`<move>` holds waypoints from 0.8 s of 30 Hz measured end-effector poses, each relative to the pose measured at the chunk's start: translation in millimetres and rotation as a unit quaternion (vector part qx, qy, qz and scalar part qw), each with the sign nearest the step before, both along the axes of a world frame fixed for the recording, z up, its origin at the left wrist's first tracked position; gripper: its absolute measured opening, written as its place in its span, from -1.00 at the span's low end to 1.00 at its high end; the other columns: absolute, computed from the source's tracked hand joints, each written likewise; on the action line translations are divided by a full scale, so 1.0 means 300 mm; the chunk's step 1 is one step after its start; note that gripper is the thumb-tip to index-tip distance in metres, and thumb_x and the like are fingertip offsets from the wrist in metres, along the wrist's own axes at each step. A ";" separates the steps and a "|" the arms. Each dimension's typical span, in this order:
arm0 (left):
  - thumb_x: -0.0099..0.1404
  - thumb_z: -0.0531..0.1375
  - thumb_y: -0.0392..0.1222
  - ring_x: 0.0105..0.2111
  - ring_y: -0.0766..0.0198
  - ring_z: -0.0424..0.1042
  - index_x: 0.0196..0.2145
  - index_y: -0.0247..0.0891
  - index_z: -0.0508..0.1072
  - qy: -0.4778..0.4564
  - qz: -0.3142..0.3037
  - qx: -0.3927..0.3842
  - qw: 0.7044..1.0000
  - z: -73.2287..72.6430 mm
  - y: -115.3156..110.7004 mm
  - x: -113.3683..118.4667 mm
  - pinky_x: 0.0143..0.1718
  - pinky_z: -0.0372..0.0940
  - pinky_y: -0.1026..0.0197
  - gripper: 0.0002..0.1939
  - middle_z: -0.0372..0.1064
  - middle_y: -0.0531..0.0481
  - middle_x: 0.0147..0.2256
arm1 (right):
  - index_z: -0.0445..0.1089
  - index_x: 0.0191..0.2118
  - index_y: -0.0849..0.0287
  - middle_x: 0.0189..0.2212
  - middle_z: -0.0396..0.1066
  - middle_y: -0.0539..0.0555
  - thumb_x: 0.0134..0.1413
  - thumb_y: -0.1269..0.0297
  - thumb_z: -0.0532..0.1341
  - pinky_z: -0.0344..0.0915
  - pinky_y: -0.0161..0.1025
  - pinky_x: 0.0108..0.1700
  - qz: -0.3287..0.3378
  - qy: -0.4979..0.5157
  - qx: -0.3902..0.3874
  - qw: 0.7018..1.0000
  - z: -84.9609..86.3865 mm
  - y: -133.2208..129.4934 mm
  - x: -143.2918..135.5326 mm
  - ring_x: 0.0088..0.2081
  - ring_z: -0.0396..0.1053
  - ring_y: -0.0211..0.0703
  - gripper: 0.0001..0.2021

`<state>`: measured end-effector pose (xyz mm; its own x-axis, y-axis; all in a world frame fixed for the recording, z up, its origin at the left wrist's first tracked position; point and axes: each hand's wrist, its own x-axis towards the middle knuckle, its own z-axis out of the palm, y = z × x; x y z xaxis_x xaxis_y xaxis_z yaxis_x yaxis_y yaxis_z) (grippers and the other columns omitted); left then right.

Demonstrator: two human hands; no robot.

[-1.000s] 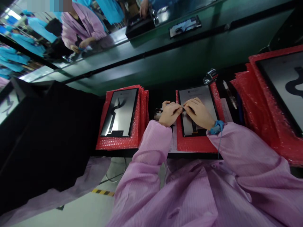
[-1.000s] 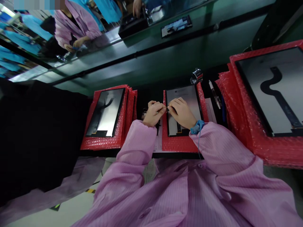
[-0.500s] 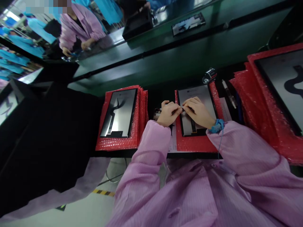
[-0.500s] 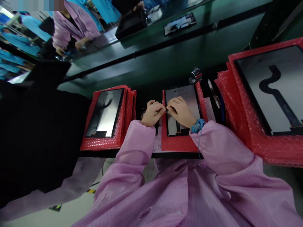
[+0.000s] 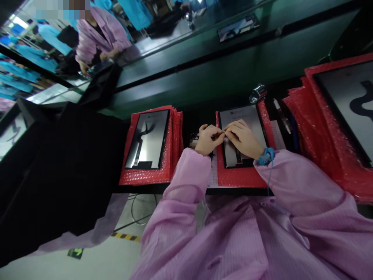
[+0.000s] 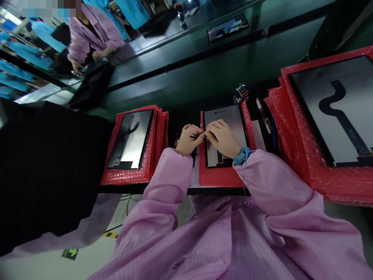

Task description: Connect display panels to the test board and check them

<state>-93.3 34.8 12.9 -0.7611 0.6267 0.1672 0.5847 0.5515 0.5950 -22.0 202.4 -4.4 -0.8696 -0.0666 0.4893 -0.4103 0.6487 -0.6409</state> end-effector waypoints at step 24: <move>0.43 0.08 -0.27 0.23 -0.15 0.27 0.24 -0.35 0.39 0.190 0.208 -0.080 0.956 -0.169 -0.175 0.458 0.22 0.25 -0.19 -0.55 0.17 -0.47 0.25 | 0.40 -0.07 0.12 -0.11 0.49 0.16 0.34 0.23 0.04 0.26 0.08 0.11 -0.116 0.011 -0.041 0.992 0.004 0.013 0.008 -0.01 0.33 0.07 -0.77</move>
<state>44.1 -17.6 -37.8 -0.8534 0.3240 0.4084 0.4523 0.8496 0.2712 -19.5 206.3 -3.3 -0.8455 0.1762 0.5041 -0.2702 0.6732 -0.6884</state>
